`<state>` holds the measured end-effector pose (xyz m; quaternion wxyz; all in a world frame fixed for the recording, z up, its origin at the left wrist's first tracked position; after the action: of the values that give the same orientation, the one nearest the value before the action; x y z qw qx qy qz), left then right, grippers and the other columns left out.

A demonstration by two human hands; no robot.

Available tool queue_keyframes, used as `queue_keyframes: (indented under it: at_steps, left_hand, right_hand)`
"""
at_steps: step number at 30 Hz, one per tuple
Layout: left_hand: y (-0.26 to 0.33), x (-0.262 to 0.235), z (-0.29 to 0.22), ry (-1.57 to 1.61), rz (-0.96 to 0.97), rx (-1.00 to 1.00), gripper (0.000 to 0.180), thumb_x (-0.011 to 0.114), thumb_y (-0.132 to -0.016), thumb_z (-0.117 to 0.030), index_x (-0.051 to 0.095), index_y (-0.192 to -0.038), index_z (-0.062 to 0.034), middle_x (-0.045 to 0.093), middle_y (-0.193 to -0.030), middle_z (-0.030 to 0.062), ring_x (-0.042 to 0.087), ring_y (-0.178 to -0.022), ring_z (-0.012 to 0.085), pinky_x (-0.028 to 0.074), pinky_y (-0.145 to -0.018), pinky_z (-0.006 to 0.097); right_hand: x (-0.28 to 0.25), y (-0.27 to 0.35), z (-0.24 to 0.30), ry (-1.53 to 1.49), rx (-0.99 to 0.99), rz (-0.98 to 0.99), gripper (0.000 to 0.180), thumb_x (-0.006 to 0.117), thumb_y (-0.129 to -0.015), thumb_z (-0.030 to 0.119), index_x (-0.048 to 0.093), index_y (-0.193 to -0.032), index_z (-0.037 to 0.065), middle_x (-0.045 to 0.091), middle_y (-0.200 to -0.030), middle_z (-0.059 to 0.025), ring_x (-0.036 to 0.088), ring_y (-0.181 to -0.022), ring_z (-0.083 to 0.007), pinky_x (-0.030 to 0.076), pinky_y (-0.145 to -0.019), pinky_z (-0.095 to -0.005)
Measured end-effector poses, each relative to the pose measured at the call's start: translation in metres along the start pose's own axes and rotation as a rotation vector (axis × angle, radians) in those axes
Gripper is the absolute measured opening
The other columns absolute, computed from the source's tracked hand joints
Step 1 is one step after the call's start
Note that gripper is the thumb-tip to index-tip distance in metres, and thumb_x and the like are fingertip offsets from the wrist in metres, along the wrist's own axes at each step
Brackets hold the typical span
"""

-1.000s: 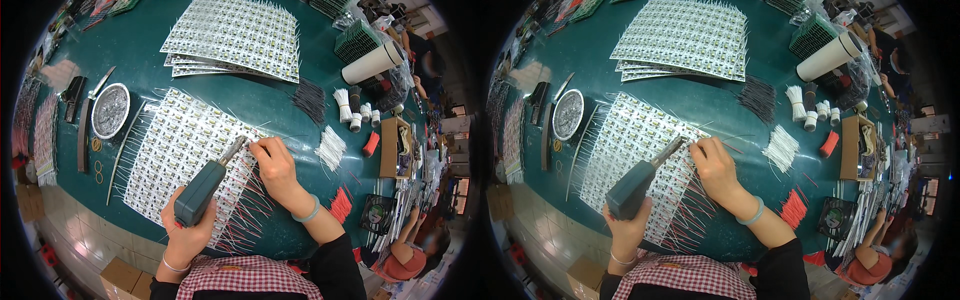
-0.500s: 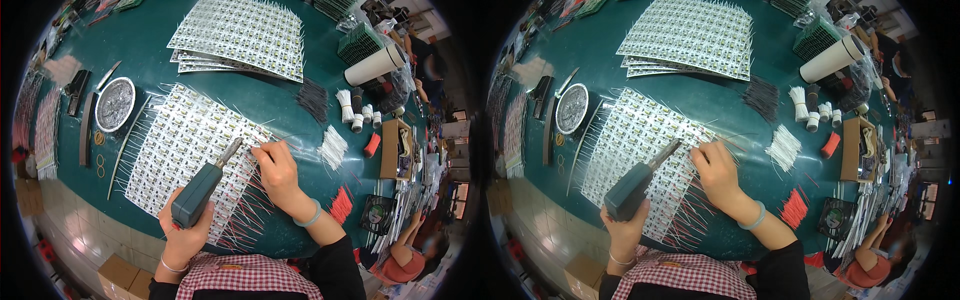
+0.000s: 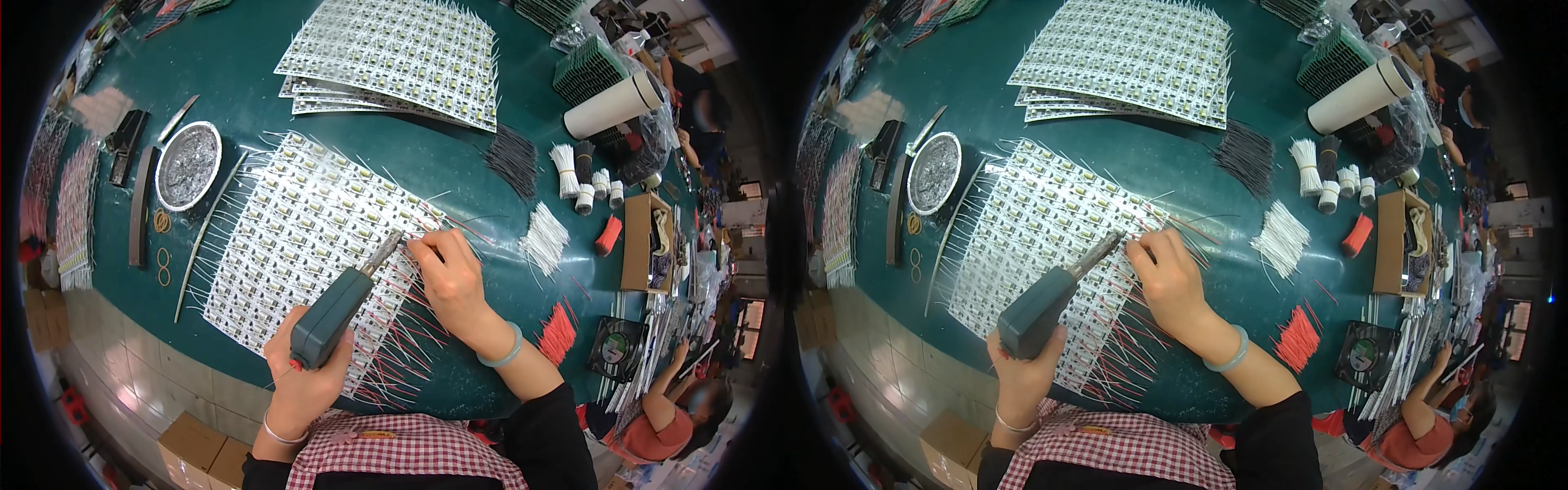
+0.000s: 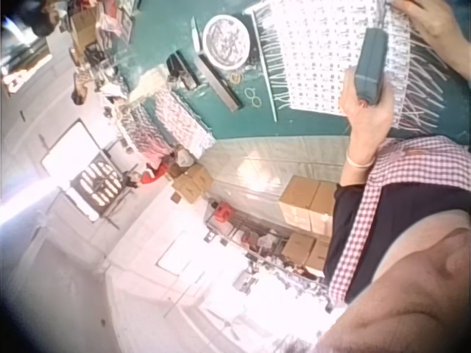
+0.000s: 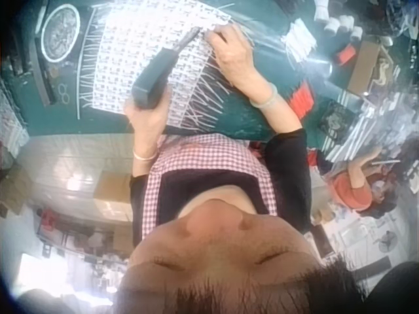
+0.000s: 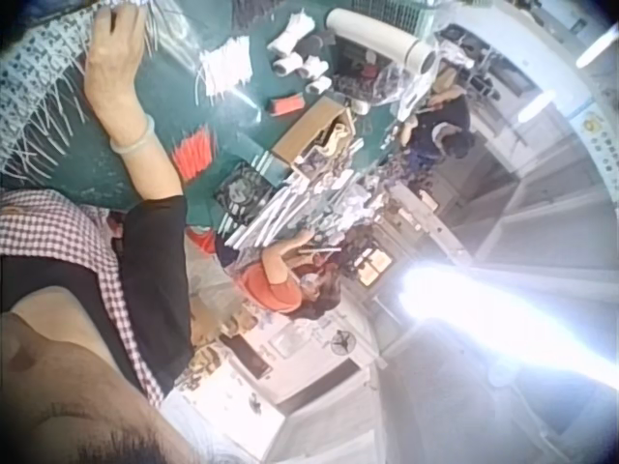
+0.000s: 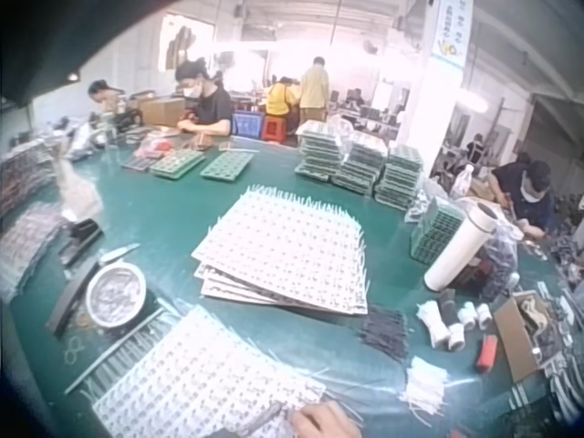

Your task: The person uses a soldering iron to attach red and white wires to a grid of LED modules on a green workbench. They repeatedly pick up individual wires, position them on the circuit board, and apply heat to secure the connections. The task involves precise hand movements and tool manipulation throughout the clip.

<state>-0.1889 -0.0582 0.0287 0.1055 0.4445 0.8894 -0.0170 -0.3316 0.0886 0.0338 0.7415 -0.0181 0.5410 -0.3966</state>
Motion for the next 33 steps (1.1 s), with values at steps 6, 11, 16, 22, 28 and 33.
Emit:
queue_keyframes:
  at_steps: [6, 11, 16, 22, 28, 33]
  left_hand:
    - [0.000, 0.003, 0.004, -0.040, 0.009, -0.014, 0.014, 0.075, -0.081, -0.001, 0.066, -0.091, 0.0009, 0.064, -0.074, 0.0041, 0.056, -0.063, 0.0069, 0.043, -0.056, 0.025]
    - [-0.001, 0.002, 0.001, -0.063, 0.010, -0.017, 0.013, 0.075, -0.080, -0.001, 0.065, -0.088, 0.0007, 0.063, -0.072, 0.0032, 0.055, -0.062, 0.0062, 0.043, -0.055, 0.025]
    - [0.003, -0.002, -0.003, -0.033, -0.008, -0.044, 0.013, 0.075, -0.080, 0.001, 0.066, -0.090, 0.0031, 0.062, -0.075, 0.0028, 0.053, -0.064, 0.0058, 0.042, -0.056, 0.024]
    - [0.004, -0.007, -0.012, -0.004, -0.036, 0.044, 0.019, 0.075, -0.079, 0.004, 0.068, -0.096, 0.0060, 0.063, -0.081, 0.0042, 0.053, -0.066, 0.0065, 0.042, -0.057, 0.024]
    - [0.008, -0.012, -0.011, -0.058, -0.026, 0.056, 0.020, 0.075, -0.079, 0.003, 0.068, -0.097, 0.0061, 0.063, -0.082, 0.0038, 0.054, -0.068, 0.0067, 0.042, -0.058, 0.023]
    - [0.013, -0.015, -0.007, -0.037, -0.030, -0.012, 0.018, 0.075, -0.079, 0.002, 0.068, -0.096, 0.0049, 0.063, -0.082, 0.0036, 0.054, -0.069, 0.0070, 0.043, -0.060, 0.023]
  right_hand:
    - [0.001, 0.001, -0.002, 0.004, 0.008, 0.005, 0.030, 0.064, -0.072, -0.005, 0.065, -0.102, -0.004, 0.058, -0.097, -0.0121, 0.058, -0.087, -0.0281, 0.051, -0.072, -0.0357]
    - [0.002, 0.002, -0.001, 0.004, 0.010, 0.006, 0.030, 0.064, -0.072, -0.005, 0.065, -0.102, -0.004, 0.058, -0.097, -0.0119, 0.058, -0.088, -0.0280, 0.051, -0.072, -0.0358]
    - [0.001, 0.001, 0.000, 0.013, 0.014, 0.015, 0.029, 0.064, -0.073, -0.004, 0.065, -0.102, -0.003, 0.058, -0.097, -0.0115, 0.058, -0.088, -0.0278, 0.051, -0.072, -0.0357]
    - [0.002, 0.002, 0.000, 0.018, 0.010, 0.005, 0.028, 0.064, -0.073, -0.003, 0.065, -0.101, -0.003, 0.057, -0.097, -0.0112, 0.058, -0.089, -0.0276, 0.051, -0.071, -0.0356]
    - [-0.008, -0.001, 0.007, 0.028, -0.021, -0.038, 0.028, 0.064, -0.072, -0.004, 0.065, -0.100, -0.003, 0.058, -0.096, -0.0111, 0.058, -0.086, -0.0279, 0.050, -0.071, -0.0353]
    - [-0.007, 0.008, 0.017, -0.015, -0.010, -0.040, 0.030, 0.064, -0.072, -0.005, 0.065, -0.102, -0.002, 0.058, -0.095, -0.0108, 0.057, -0.085, -0.0279, 0.050, -0.072, -0.0356]
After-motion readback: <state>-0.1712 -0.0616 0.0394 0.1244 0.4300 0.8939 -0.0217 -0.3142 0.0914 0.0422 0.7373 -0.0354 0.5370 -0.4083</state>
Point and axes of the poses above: each hand's wrist, its own y-axis away from the middle knuckle, its own x-axis out of the palm, z = x × y, the point moved 10 cm from there along -y, towards the middle knuckle
